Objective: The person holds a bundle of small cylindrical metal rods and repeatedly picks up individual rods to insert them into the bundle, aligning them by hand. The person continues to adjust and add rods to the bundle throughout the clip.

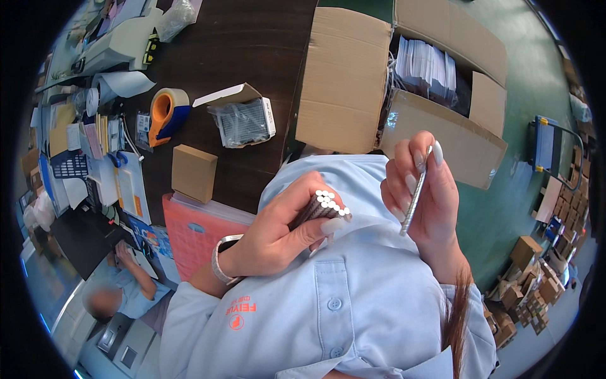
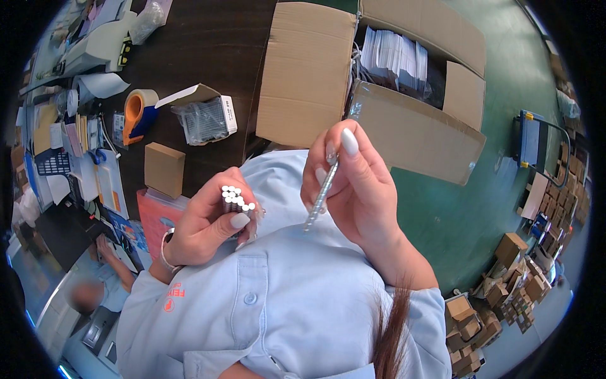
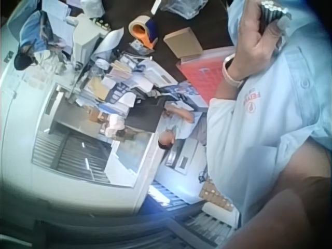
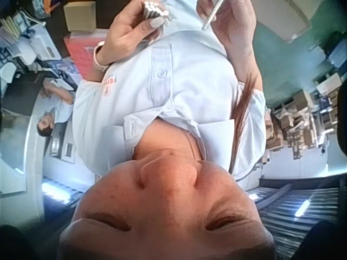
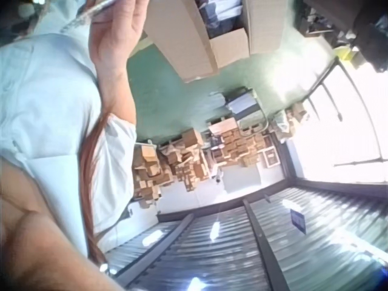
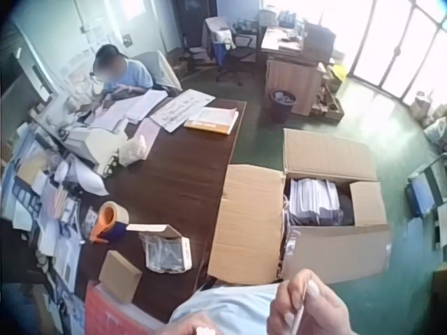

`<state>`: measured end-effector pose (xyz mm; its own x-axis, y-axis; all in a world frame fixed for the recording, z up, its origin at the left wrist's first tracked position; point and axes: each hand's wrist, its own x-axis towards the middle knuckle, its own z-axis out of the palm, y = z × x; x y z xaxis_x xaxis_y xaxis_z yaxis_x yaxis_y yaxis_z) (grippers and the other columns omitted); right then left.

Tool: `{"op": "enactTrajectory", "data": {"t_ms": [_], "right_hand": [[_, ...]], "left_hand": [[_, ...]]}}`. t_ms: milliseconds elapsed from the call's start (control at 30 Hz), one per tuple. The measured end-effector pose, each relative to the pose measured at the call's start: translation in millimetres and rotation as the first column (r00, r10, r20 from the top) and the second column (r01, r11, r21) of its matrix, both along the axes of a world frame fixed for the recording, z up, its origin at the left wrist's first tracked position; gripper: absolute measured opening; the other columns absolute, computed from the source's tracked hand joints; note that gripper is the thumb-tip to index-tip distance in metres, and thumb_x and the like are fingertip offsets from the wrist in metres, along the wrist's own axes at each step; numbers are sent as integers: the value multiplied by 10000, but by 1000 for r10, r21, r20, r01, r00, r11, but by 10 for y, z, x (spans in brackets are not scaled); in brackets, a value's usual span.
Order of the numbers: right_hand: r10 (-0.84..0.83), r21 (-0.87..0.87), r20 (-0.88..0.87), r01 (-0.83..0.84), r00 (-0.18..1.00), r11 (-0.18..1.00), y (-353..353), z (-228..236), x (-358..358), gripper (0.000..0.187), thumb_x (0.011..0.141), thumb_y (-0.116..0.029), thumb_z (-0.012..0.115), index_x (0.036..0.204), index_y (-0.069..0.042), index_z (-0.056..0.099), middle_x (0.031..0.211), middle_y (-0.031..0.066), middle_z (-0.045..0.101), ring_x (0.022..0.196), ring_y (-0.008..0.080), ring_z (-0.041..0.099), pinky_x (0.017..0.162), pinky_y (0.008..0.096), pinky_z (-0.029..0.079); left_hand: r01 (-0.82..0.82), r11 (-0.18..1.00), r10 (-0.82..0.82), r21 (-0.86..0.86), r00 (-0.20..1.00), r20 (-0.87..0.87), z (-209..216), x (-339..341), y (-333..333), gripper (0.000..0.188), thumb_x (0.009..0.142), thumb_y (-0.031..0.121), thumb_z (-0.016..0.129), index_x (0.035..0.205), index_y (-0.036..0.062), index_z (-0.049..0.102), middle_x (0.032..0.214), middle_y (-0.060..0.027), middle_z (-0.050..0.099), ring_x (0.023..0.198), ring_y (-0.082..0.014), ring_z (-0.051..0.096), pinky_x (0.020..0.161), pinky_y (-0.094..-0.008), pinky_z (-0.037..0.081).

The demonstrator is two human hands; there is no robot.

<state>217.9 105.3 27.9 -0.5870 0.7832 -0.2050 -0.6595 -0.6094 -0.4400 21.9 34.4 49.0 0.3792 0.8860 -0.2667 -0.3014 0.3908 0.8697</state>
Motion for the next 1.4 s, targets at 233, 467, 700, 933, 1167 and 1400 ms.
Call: {"op": "enactTrajectory", "data": {"t_ms": [233,467,700,933,1167,1400], "right_hand": [[-134,226,219,83,967,970,-9,122,-73,126,947,-171,376,948,-46,357,779,112,523,664,186,585,557,291,505],[-244,404,428,57,870,913,-61,196,-181,151,956,-198,327,922,-51,339,704,92,451,559,217,564,475,287,500],[-181,370,318,54,931,928,-103,196,-177,130,920,-104,423,962,-14,340,841,132,532,723,192,612,630,310,543],[-300,556,416,21,858,831,-96,225,-248,127,942,-159,364,955,-39,324,754,121,482,566,235,593,498,291,521],[-314,590,417,9,853,808,-91,219,-255,119,931,-130,387,943,-26,331,754,121,485,577,215,601,492,279,523],[-73,517,664,-386,744,764,213,457,-183,95,860,-36,515,885,16,440,757,99,542,596,121,583,528,215,482]], "left_hand": [[-57,994,53,92,997,48,-56,16,-14,295,817,109,630,1010,69,410,816,9,430,587,-30,376,548,-164,326],[-127,990,126,-65,992,-14,3,29,0,207,867,56,534,1001,71,377,787,19,418,607,-2,347,535,-141,302],[-54,997,62,-60,988,139,15,26,-10,217,912,87,455,1092,45,342,846,-1,423,630,-6,347,559,-143,315],[-16,1000,16,-11,1000,27,45,33,-10,230,915,99,452,1109,36,346,858,7,412,685,-27,343,618,-162,316],[12,1000,-13,-17,998,-68,62,31,-16,212,913,115,461,1085,34,367,817,7,408,665,-48,346,615,-191,323],[173,985,-172,-15,960,-221,68,31,30,220,919,164,457,1070,24,378,723,-20,433,607,-82,373,581,-238,330]]}}
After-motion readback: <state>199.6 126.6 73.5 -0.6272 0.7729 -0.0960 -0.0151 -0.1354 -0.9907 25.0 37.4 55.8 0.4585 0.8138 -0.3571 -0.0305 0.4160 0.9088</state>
